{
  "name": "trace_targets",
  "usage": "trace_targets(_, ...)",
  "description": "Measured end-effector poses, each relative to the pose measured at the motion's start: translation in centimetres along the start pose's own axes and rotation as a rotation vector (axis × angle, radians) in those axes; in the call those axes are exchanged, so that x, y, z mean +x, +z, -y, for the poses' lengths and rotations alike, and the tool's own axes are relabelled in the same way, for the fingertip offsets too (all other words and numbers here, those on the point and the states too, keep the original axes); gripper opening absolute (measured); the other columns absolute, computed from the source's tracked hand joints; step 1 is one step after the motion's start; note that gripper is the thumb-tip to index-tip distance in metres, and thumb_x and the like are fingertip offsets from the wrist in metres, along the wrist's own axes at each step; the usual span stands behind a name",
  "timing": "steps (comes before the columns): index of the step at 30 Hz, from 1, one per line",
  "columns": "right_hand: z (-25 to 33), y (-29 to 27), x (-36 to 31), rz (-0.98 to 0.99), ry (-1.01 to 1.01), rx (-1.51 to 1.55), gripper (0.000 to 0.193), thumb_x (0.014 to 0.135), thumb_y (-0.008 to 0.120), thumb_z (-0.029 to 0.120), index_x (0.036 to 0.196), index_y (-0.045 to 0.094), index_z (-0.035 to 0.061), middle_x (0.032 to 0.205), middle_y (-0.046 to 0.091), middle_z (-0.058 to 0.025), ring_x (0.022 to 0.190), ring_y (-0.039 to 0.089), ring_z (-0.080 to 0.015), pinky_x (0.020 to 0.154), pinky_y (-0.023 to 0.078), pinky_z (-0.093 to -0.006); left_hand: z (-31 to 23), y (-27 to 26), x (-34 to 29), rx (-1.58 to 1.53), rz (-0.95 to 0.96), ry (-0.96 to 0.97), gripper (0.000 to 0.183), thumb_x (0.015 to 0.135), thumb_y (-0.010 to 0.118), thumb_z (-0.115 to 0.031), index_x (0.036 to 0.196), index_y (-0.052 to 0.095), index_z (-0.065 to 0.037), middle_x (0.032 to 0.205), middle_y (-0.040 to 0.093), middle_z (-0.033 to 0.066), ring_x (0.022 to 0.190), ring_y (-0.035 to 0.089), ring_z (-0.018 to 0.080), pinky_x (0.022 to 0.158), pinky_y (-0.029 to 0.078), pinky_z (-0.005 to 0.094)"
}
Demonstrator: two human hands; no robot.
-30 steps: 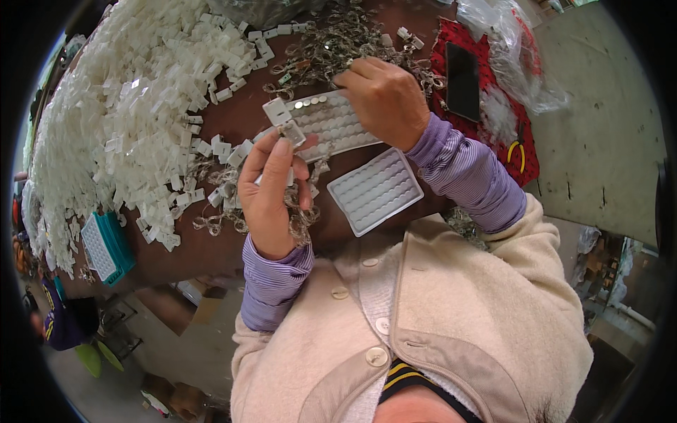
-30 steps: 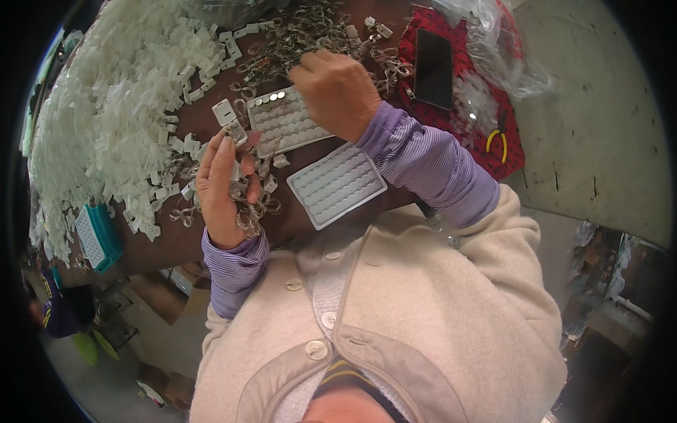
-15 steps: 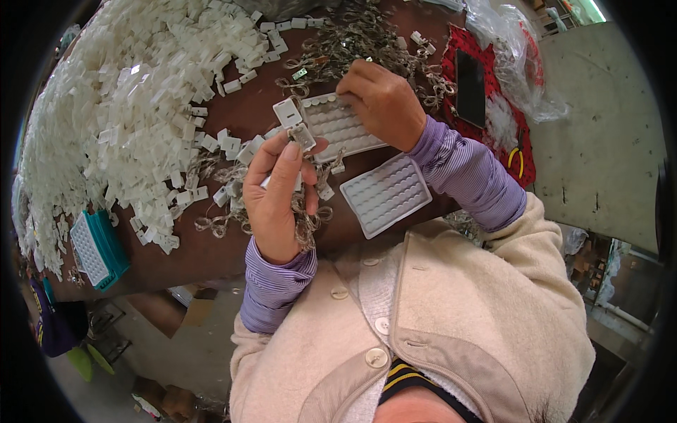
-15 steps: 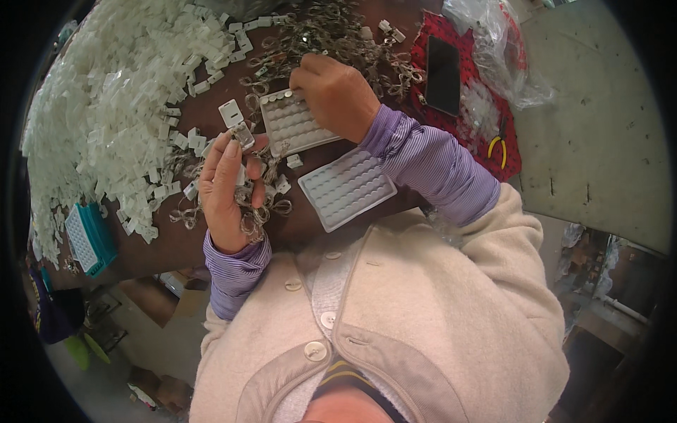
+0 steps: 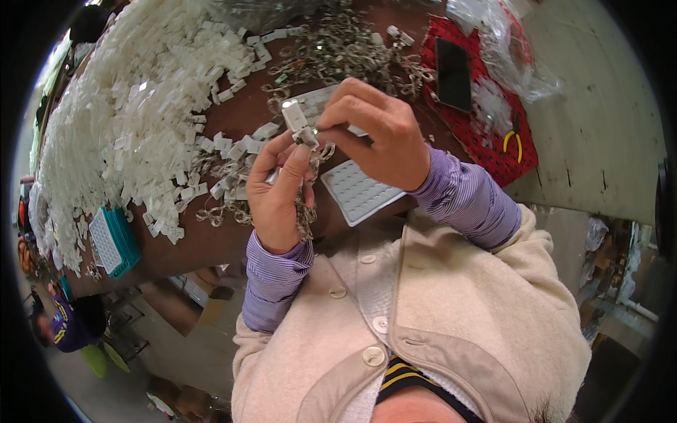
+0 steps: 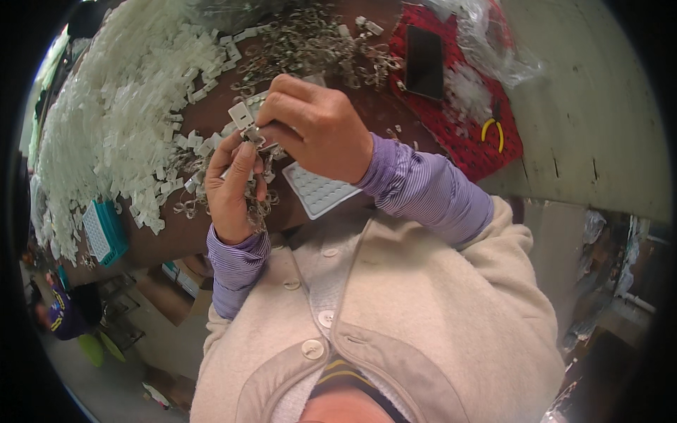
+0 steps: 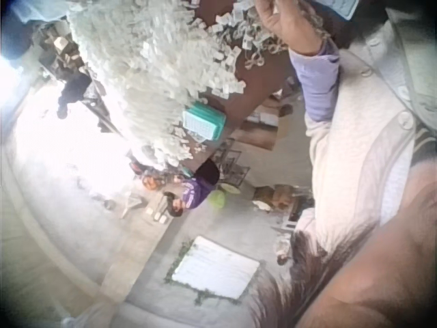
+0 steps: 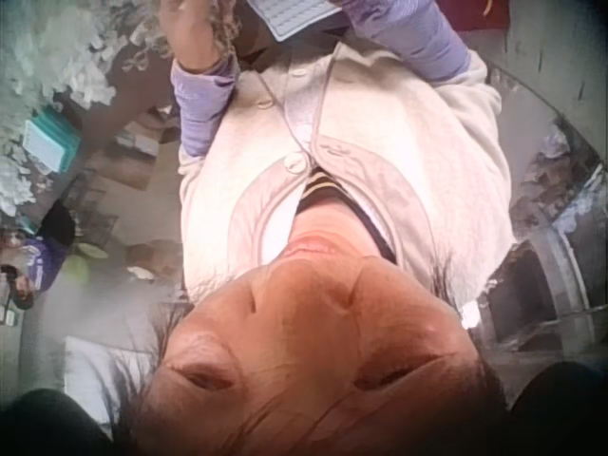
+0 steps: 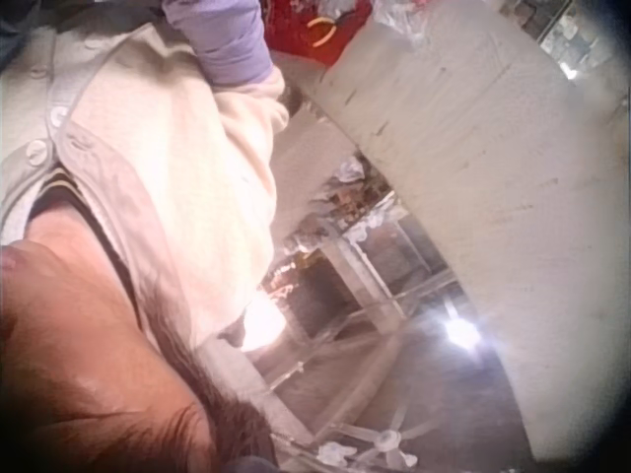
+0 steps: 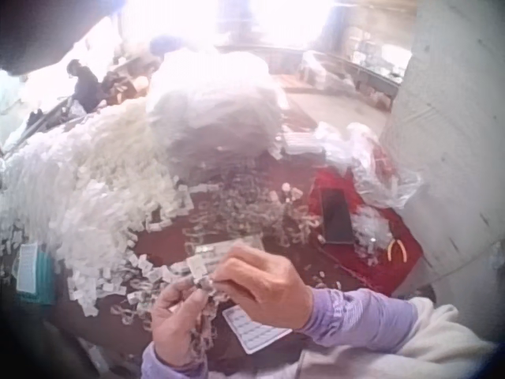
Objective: The person repeatedly picks small white plastic housings and metal contacts from a cluttered workbench, inserts the contacts into the housings, and uses a smartphone flashlight to inspect the interior. Completed units are placed into a white tray. The process is repeated for multiple units.
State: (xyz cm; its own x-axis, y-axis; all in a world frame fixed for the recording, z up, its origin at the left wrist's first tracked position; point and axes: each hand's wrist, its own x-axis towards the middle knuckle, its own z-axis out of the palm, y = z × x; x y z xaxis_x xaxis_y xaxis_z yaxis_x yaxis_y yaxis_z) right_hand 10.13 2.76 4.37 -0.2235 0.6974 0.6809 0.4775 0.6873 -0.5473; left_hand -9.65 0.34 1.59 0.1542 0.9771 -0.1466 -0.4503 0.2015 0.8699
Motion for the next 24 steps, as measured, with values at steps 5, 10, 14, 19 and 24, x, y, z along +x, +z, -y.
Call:
trace_targets(5, 1.4, -1.8, -2.0, -0.061, -0.010, -0.067, 0.013, 0.086, 0.078, 0.001, 0.093, 0.068, 0.0022, 0.091, 0.061, -0.0090, 0.076, 0.068, -0.0289, 0.065, 0.058, -0.0378, 0.6, 2.4, -0.9, 0.106, 0.091, 0.021, 0.037, 0.099, 0.078, -0.007, 0.134, 0.070, -0.002, 0.104, 0.068, 0.0022, 0.077, 0.060, 0.0030, 0.052, 0.046, 0.0174)
trace_targets(10, 1.7, -3.6, -3.1, -0.088, 0.099, 0.030, 0.013, 0.084, 0.078, 0.001, 0.095, 0.070, 0.0023, 0.091, 0.065, -0.0096, 0.077, 0.070, -0.0275, 0.066, 0.058, -0.0371, 0.6, 3.9, -1.2, 0.308, 0.133, 0.061, 0.037, 0.098, 0.079, -0.006, 0.134, 0.071, -0.005, 0.102, 0.066, 0.0005, 0.071, 0.058, 0.0015, 0.053, 0.045, 0.0171)
trace_targets(14, 2.0, -3.7, -3.5, -0.168, 0.035, -0.005, 0.013, 0.086, 0.076, -0.002, 0.097, 0.071, 0.0013, 0.090, 0.068, -0.0104, 0.077, 0.070, -0.0283, 0.068, 0.059, -0.0370, 0.6, 4.4, -1.5, 0.289, 0.151, -0.011, 0.037, 0.097, 0.079, -0.006, 0.134, 0.071, -0.004, 0.100, 0.065, -0.0007, 0.070, 0.057, 0.0009, 0.052, 0.044, 0.0169)
trace_targets(19, 1.4, -2.1, -2.9, -0.092, 0.070, 0.122, 0.016, 0.088, 0.074, -0.004, 0.103, 0.074, 0.0001, 0.091, 0.071, -0.0118, 0.081, 0.071, -0.0303, 0.070, 0.059, -0.0390, 0.4, 2.7, -0.8, 0.218, 0.130, -0.014, 0.029, 0.103, 0.073, -0.013, 0.128, 0.071, 0.000, 0.098, 0.073, 0.0032, 0.073, 0.059, 0.0021, 0.051, 0.044, 0.0184)
trace_targets(24, -3.4, 0.8, -0.4, 0.021, 0.238, -0.008, 0.013, 0.091, 0.073, 0.002, 0.103, 0.076, 0.0004, 0.093, 0.070, -0.0124, 0.091, 0.071, -0.0322, 0.080, 0.058, -0.0394, -0.1, -0.8, 0.8, 0.092, 0.008, -0.011, 0.022, 0.107, 0.067, -0.018, 0.120, 0.071, -0.002, 0.098, 0.076, 0.0073, 0.077, 0.063, 0.0055, 0.050, 0.046, 0.0199)
